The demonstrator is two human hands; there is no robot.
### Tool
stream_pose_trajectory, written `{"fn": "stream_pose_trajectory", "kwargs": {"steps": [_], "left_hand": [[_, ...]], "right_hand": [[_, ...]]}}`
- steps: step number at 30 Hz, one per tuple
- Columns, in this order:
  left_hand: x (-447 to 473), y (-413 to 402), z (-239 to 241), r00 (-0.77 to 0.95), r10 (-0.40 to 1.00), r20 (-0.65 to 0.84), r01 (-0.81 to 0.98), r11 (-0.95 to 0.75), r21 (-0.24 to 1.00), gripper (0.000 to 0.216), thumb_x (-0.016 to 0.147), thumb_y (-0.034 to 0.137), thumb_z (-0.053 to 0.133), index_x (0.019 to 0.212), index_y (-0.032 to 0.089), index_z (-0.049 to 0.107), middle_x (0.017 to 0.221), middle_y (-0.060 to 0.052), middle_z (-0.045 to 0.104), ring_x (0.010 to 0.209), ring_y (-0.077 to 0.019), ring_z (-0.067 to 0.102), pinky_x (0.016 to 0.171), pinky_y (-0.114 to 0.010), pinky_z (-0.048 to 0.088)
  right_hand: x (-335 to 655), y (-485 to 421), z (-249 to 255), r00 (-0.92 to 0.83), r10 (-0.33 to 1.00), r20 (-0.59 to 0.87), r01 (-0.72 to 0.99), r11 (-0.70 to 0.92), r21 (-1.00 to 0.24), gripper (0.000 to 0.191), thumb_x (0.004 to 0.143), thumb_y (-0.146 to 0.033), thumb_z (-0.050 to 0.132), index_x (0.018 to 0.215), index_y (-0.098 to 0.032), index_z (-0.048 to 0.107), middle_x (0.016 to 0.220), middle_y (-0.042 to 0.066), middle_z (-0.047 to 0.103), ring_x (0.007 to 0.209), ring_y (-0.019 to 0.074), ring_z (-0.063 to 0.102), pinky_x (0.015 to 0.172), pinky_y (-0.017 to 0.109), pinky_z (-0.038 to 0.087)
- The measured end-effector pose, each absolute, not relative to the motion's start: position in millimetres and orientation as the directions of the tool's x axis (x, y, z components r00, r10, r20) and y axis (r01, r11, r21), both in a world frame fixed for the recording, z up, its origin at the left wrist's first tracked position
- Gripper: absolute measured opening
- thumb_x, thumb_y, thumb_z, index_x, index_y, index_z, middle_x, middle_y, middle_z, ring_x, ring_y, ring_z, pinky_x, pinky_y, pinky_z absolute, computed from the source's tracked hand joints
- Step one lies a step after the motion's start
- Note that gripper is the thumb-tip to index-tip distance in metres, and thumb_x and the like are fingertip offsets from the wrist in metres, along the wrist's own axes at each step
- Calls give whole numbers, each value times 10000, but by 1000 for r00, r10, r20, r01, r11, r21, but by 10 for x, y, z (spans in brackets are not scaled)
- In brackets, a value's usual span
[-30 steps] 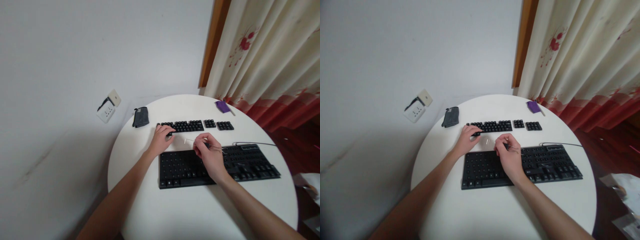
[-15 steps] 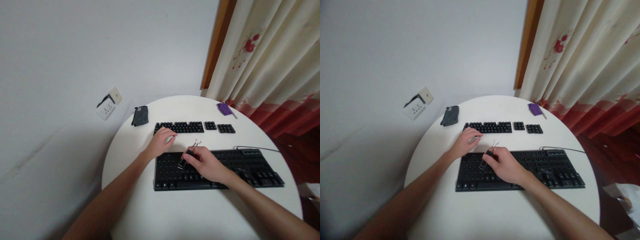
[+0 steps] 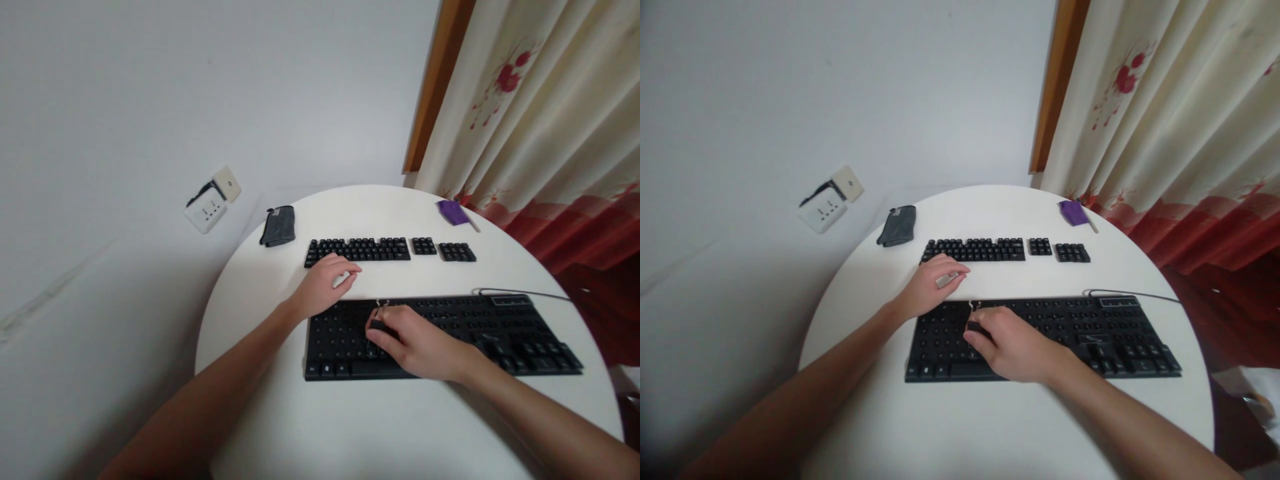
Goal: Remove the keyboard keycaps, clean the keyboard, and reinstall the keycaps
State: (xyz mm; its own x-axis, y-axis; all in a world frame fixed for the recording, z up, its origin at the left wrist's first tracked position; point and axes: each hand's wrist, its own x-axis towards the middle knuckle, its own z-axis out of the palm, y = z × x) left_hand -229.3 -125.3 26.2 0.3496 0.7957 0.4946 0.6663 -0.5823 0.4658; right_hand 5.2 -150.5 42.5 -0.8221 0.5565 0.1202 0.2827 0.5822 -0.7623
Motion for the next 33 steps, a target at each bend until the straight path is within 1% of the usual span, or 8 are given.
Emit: {"fn": "stream_pose_trajectory", "kwargs": {"steps": [5,9,15,19,22,27,31,33], "left_hand": [[-2271,-1256,259,355,809,468,664,-571,483,200,967,276,527,1029,214,706,974,-54,720,890,-188,618,862,-364,505],[-2251,-1273,269,369,811,454,644,-575,504,192,961,271,540,1016,217,716,962,-55,725,889,-187,630,827,-344,520],[-2188,-1335,318,453,788,417,571,-616,543,174,955,242,556,979,218,727,943,-47,736,888,-181,645,814,-327,520],[-2129,-1375,345,519,789,328,522,-597,609,169,941,208,563,982,230,724,937,-31,741,865,-173,662,813,-317,523],[-2095,-1392,350,542,798,264,501,-559,660,182,945,197,543,954,232,721,940,-25,737,866,-164,675,816,-300,524],[-2094,-1396,359,526,807,268,512,-552,658,197,970,251,524,962,222,720,927,-28,731,868,-166,669,810,-292,507],[-2102,-1411,376,486,834,260,477,-503,721,210,980,304,530,1001,209,716,944,-39,721,866,-167,657,804,-292,503],[-2086,-1425,373,506,830,235,432,-480,764,205,918,355,641,1029,194,703,961,-45,708,834,-164,644,772,-284,511]], "right_hand": [[64,-1591,471,-882,444,160,217,682,-698,216,978,-206,482,845,-199,651,814,71,674,737,189,611,686,299,456],[63,-1609,448,-881,433,190,215,724,-655,210,973,-224,500,836,-202,658,781,56,653,698,175,586,654,285,431],[27,-1554,330,-789,595,155,304,596,-743,249,978,-249,492,747,-207,575,739,35,650,673,170,569,663,291,414],[3,-1549,307,-759,640,117,310,514,-800,274,972,-250,501,703,-208,528,709,14,631,650,157,544,645,283,400],[-11,-1540,265,-714,693,105,304,442,-844,267,969,-253,499,711,-203,547,693,9,628,642,156,558,623,272,408],[-10,-1487,152,-641,765,61,240,275,-931,283,992,-315,470,782,-188,610,628,-12,598,568,137,546,547,247,402],[20,-1437,161,-539,833,123,204,271,-941,331,1000,-384,470,766,-183,588,646,-15,577,570,122,527,550,240,405],[38,-1414,196,-464,871,161,220,290,-931,349,1001,-405,471,756,-182,580,641,-15,565,585,126,527,563,242,407]]}}
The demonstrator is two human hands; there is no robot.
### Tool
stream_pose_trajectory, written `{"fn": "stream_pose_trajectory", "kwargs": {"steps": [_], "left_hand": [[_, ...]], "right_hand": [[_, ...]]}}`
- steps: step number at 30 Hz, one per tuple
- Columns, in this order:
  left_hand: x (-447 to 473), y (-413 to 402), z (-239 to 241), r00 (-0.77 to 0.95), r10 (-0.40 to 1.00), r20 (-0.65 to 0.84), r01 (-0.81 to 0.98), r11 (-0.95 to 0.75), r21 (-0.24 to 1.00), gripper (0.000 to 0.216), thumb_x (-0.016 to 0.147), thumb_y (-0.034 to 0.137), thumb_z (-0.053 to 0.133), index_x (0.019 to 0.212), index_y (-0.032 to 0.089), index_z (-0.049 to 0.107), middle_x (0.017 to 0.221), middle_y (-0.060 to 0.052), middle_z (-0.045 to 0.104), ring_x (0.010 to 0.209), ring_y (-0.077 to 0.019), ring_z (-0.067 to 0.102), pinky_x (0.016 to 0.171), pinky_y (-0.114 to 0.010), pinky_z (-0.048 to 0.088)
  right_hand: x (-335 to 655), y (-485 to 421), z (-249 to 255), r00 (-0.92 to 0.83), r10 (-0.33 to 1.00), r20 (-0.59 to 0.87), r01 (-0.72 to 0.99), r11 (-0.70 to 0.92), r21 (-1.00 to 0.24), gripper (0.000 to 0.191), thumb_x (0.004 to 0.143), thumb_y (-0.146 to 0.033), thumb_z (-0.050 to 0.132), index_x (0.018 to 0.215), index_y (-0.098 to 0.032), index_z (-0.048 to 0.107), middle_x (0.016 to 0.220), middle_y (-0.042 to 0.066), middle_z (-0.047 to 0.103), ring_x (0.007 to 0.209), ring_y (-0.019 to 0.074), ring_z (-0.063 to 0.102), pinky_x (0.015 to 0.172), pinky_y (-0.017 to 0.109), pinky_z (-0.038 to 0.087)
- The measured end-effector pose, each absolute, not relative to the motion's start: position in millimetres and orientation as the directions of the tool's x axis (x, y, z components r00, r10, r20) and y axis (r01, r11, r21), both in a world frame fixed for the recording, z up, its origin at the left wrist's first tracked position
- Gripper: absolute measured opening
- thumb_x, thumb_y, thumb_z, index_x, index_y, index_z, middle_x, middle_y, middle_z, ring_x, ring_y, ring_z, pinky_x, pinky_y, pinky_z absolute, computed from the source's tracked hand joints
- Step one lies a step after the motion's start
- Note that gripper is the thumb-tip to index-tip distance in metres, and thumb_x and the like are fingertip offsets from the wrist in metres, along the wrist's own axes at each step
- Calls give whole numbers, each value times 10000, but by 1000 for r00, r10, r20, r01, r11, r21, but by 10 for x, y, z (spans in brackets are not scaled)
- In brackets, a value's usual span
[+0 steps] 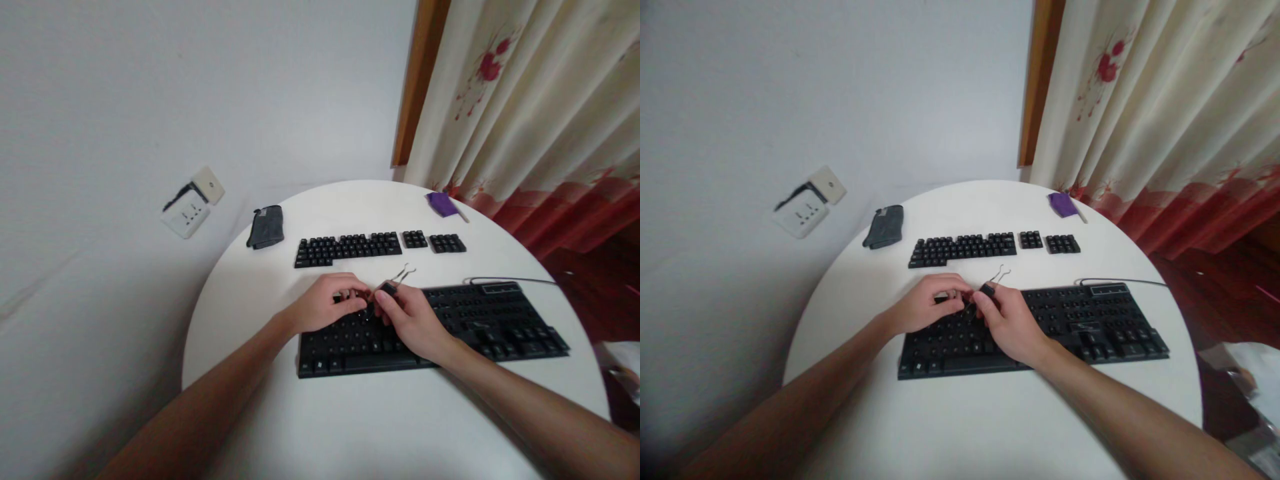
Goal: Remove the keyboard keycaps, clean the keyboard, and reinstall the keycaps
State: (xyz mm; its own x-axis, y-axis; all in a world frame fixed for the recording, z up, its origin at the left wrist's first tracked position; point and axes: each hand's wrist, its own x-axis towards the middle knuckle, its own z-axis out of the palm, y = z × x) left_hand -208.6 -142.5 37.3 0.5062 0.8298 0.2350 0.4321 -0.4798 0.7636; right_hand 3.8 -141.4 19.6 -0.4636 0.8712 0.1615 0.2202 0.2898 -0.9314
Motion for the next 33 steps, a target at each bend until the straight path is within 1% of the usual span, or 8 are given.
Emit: {"fn": "stream_pose_trajectory", "kwargs": {"steps": [3,7,10,13,16,19,23,33], "left_hand": [[-2042,-1446,351,509,828,236,414,-476,776,304,802,360,778,1028,176,690,964,-44,689,788,-152,621,743,-277,519],[-1982,-1472,319,454,837,305,427,-505,751,182,844,246,731,1008,177,691,958,-41,688,808,-148,627,788,-288,531],[-1942,-1498,299,401,856,326,415,-487,768,285,844,171,710,1123,197,655,1022,-32,697,858,-144,642,834,-288,544],[-1900,-1522,280,355,866,353,447,-489,749,335,844,116,681,1158,213,619,1062,-22,695,893,-143,648,850,-286,549],[-1875,-1532,264,382,826,415,529,-564,634,246,860,107,653,1082,212,628,1037,-22,694,942,-162,647,886,-316,540],[-1866,-1534,253,450,767,458,562,-642,522,194,905,122,609,1076,209,634,1066,-38,686,1027,-184,634,947,-356,524],[-1848,-1542,232,473,730,493,546,-682,487,200,962,156,546,1128,215,640,1133,-61,645,1066,-176,621,958,-349,529],[-1874,-1581,343,557,686,468,615,-719,323,116,953,194,576,1027,194,665,1049,-62,635,1011,-200,576,921,-364,508]], "right_hand": [[70,-1392,253,-387,891,236,235,343,-909,330,999,-393,481,772,-181,592,673,-4,589,618,134,549,602,251,420],[99,-1397,309,-397,857,327,244,442,-863,277,1000,-344,485,836,-181,638,718,7,625,659,145,578,649,264,434],[87,-1406,313,-369,855,364,244,468,-850,239,991,-332,507,886,-181,659,821,33,672,765,168,619,724,278,459],[54,-1402,269,-297,907,300,202,367,-908,248,985,-368,520,964,-178,678,902,54,705,843,190,650,772,296,495],[26,-1389,210,-278,940,199,120,240,-963,298,977,-411,527,1044,-174,695,950,64,725,864,200,676,780,313,538],[18,-1378,182,-277,952,132,57,154,-986,332,953,-448,561,1052,-167,708,996,82,734,889,212,692,769,324,575],[22,-1376,185,-296,953,61,-18,58,-998,366,927,-494,588,1044,-171,716,978,84,742,871,221,707,733,330,599],[23,-1359,165,-315,944,98,57,121,-991,335,945,-467,561,925,-164,703,822,62,725,722,194,672,666,312,567]]}}
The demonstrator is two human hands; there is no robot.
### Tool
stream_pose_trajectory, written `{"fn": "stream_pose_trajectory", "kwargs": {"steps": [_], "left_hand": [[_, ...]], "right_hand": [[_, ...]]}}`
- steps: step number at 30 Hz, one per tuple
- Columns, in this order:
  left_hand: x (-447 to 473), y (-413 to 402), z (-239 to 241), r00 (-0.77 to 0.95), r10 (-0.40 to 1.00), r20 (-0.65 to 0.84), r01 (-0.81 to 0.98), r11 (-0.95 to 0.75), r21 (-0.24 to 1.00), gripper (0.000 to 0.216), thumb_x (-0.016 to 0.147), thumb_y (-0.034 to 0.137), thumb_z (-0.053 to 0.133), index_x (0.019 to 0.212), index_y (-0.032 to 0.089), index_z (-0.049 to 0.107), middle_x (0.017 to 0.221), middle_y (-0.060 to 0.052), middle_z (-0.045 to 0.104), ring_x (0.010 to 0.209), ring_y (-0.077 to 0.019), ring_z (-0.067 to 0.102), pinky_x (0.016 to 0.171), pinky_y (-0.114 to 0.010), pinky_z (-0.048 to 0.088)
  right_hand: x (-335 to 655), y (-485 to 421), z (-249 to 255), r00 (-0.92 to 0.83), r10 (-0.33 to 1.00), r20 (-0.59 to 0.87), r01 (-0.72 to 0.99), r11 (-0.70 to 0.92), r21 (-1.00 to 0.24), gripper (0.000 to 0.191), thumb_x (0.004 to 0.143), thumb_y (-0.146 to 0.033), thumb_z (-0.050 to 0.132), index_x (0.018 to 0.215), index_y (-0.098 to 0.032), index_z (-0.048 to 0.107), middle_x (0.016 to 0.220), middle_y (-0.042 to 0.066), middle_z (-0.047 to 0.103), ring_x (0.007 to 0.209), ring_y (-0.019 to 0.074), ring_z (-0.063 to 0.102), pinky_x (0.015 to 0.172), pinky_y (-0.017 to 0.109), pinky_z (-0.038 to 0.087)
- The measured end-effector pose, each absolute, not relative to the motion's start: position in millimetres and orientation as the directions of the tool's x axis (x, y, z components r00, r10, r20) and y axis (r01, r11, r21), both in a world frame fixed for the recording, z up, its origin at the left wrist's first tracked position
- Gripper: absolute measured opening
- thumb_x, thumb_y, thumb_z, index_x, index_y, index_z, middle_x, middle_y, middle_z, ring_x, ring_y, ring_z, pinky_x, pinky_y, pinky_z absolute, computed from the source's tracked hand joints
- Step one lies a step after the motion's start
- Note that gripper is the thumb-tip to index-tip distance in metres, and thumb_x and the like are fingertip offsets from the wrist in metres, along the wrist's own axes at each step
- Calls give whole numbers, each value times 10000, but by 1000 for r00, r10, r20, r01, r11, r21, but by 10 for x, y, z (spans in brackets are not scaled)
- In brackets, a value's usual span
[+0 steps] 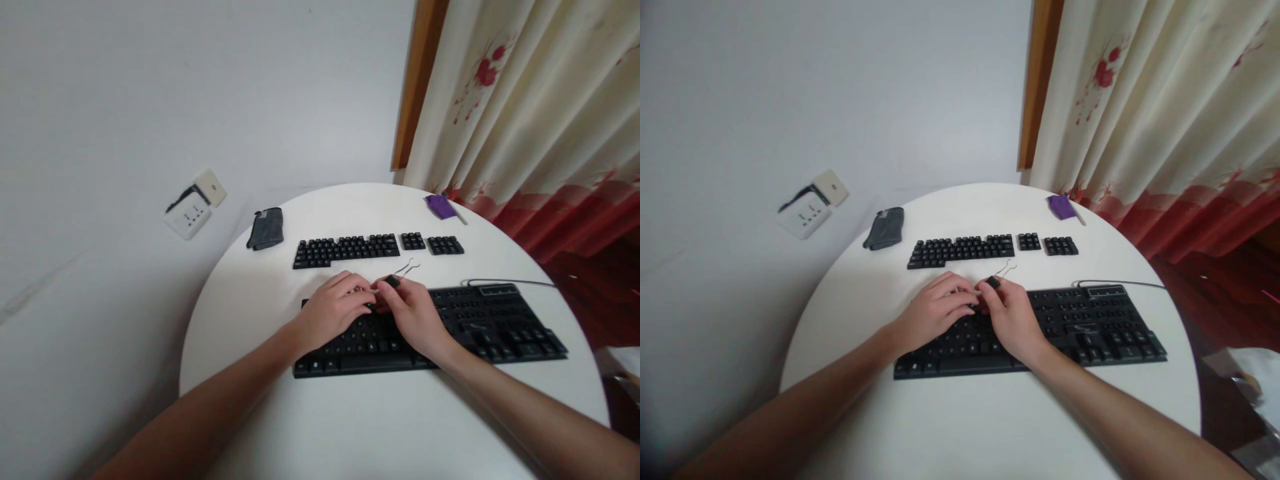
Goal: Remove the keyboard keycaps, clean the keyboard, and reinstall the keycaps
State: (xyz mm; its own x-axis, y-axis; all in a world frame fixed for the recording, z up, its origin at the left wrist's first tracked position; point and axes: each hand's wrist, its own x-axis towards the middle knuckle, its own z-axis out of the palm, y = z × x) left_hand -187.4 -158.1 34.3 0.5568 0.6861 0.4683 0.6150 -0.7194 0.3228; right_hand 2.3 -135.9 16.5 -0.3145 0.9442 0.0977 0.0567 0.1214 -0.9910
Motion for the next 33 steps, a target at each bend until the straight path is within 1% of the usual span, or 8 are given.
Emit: {"fn": "stream_pose_trajectory", "kwargs": {"steps": [3,7,9,12,17,23,27,33], "left_hand": [[-1852,-1612,394,599,652,464,579,-754,311,129,962,200,563,1044,186,661,1037,-70,650,1002,-204,573,910,-363,501],[-1863,-1569,377,508,661,552,515,-747,421,83,941,215,609,999,197,666,987,-55,678,963,-183,605,878,-334,508],[-1945,-1487,346,372,698,612,553,-696,457,65,910,231,661,967,202,671,961,-50,693,949,-185,622,867,-344,505],[-2156,-1324,306,201,720,664,683,-589,432,106,857,261,730,935,205,686,943,-44,724,917,-198,639,874,-382,484],[-2428,-1064,379,139,725,675,771,-506,385,97,833,297,750,875,212,731,912,-38,760,877,-203,664,865,-392,472],[-2368,-779,523,224,768,600,788,-505,353,156,844,369,733,904,228,761,946,-35,768,918,-214,650,898,-406,464],[-2384,-778,322,290,783,550,777,-528,343,147,857,366,721,926,244,766,966,-19,771,929,-204,615,870,-389,456],[-2492,-900,90,414,799,436,810,-542,225,131,865,384,714,899,272,772,967,5,775,915,-212,555,849,-394,409]], "right_hand": [[30,-1356,189,-303,947,107,88,139,-986,328,950,-457,551,885,-163,684,769,52,716,678,185,662,637,301,550],[20,-1383,212,-287,954,85,73,110,-991,336,949,-468,544,895,-161,669,777,57,728,698,186,678,634,292,544],[8,-1399,207,-285,957,52,51,69,-996,349,953,-480,530,920,-159,661,785,61,738,723,191,697,642,290,546],[-6,-1413,193,-279,960,34,47,49,-998,361,952,-491,526,929,-155,656,782,68,747,739,196,713,649,291,542],[3,-1400,204,-277,960,45,54,63,-997,382,948,-504,525,924,-150,666,804,85,755,749,202,715,653,305,539],[17,-1373,212,-270,961,66,32,78,-996,403,940,-520,533,917,-144,676,793,88,751,735,202,710,645,310,539],[19,-1373,215,-257,964,71,15,77,-997,408,933,-529,545,914,-143,678,787,87,749,731,201,706,652,314,542],[33,-1382,234,-258,959,115,39,130,-991,401,940,-517,548,901,-144,688,800,84,749,736,196,695,668,313,545]]}}
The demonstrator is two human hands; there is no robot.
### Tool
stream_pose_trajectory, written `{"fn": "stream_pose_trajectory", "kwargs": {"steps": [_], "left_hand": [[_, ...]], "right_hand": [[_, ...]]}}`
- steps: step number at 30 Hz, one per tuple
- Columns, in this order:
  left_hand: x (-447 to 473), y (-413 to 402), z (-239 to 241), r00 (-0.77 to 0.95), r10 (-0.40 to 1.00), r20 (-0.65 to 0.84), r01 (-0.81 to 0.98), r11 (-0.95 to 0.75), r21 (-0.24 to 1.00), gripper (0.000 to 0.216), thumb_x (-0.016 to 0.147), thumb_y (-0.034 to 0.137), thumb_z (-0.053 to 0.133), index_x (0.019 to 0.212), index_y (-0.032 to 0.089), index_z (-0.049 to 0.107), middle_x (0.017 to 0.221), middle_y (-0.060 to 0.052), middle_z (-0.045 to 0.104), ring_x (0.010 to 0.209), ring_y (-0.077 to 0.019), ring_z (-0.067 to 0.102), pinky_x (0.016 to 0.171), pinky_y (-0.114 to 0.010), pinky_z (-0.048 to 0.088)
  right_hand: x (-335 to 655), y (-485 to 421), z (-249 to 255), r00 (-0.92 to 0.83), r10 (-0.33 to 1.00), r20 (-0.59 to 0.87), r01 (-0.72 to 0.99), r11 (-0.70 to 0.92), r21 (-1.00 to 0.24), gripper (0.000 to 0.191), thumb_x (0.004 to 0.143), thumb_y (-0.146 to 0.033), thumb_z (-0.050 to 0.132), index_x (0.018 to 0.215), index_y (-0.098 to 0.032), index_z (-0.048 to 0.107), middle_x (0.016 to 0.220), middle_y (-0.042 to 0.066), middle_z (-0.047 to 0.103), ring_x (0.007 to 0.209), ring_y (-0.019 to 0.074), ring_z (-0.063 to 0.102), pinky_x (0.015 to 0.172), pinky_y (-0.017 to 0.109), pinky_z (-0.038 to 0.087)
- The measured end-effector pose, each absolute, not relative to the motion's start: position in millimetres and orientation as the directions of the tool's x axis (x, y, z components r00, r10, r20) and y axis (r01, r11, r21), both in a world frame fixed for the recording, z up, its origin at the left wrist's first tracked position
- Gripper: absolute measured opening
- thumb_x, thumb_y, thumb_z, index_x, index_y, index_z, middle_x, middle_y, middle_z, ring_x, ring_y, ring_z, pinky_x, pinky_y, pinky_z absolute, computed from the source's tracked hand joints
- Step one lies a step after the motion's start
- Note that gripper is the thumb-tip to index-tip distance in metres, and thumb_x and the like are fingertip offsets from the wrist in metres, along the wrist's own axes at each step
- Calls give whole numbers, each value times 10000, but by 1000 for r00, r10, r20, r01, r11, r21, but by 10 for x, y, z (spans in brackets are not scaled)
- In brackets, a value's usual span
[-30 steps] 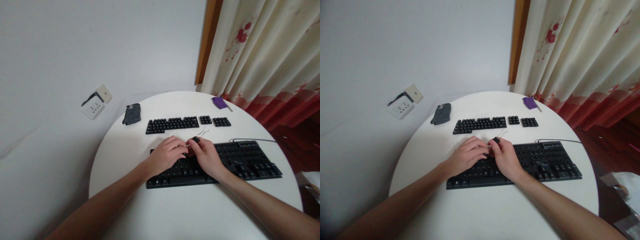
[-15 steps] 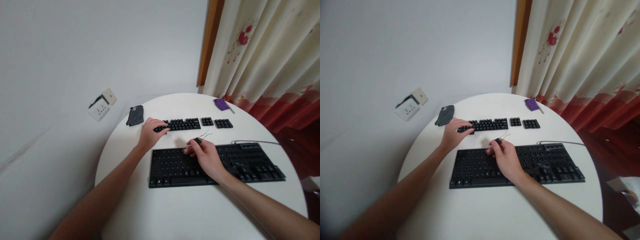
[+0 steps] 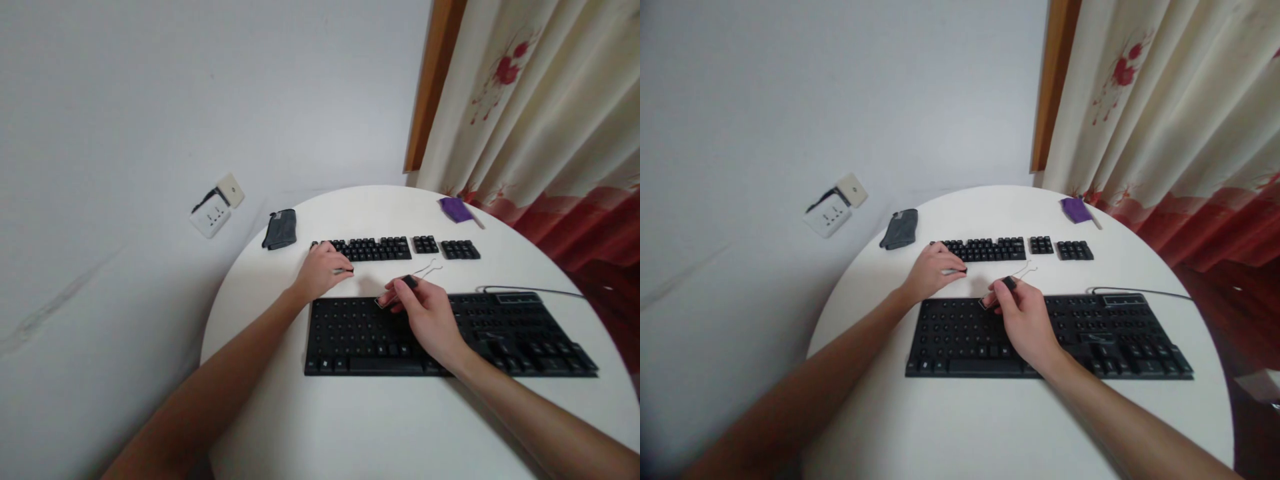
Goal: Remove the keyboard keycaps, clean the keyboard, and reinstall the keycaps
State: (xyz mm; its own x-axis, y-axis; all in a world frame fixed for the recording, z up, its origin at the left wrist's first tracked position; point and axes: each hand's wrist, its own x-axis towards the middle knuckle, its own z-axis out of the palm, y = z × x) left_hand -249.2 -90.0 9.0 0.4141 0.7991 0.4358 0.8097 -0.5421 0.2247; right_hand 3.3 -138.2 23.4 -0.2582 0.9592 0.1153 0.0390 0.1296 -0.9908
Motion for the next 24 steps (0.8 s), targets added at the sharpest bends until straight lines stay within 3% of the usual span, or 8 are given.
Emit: {"fn": "stream_pose_trajectory", "kwargs": {"steps": [10,16,24], "left_hand": [[-2520,-866,50,339,827,449,833,-485,264,73,785,330,790,819,267,776,1201,-22,662,1056,-245,495,928,-430,425],[-2427,-905,89,242,863,444,865,-399,305,503,700,305,833,1170,255,663,1299,-55,589,1144,-290,482,1026,-468,387],[-2457,-892,77,191,873,449,890,-347,295,580,727,314,804,1269,260,605,1303,-50,571,1141,-286,462,1026,-451,369]], "right_hand": [[59,-1379,245,-226,962,150,72,170,-983,377,943,-504,551,900,-160,699,794,73,750,726,195,677,664,316,539],[57,-1394,260,-218,965,145,99,170,-980,367,943,-497,552,901,-167,707,793,67,750,710,192,669,677,324,533],[47,-1400,192,-246,958,147,109,178,-978,368,948,-502,543,900,-176,708,798,61,749,739,204,674,679,326,527]]}}
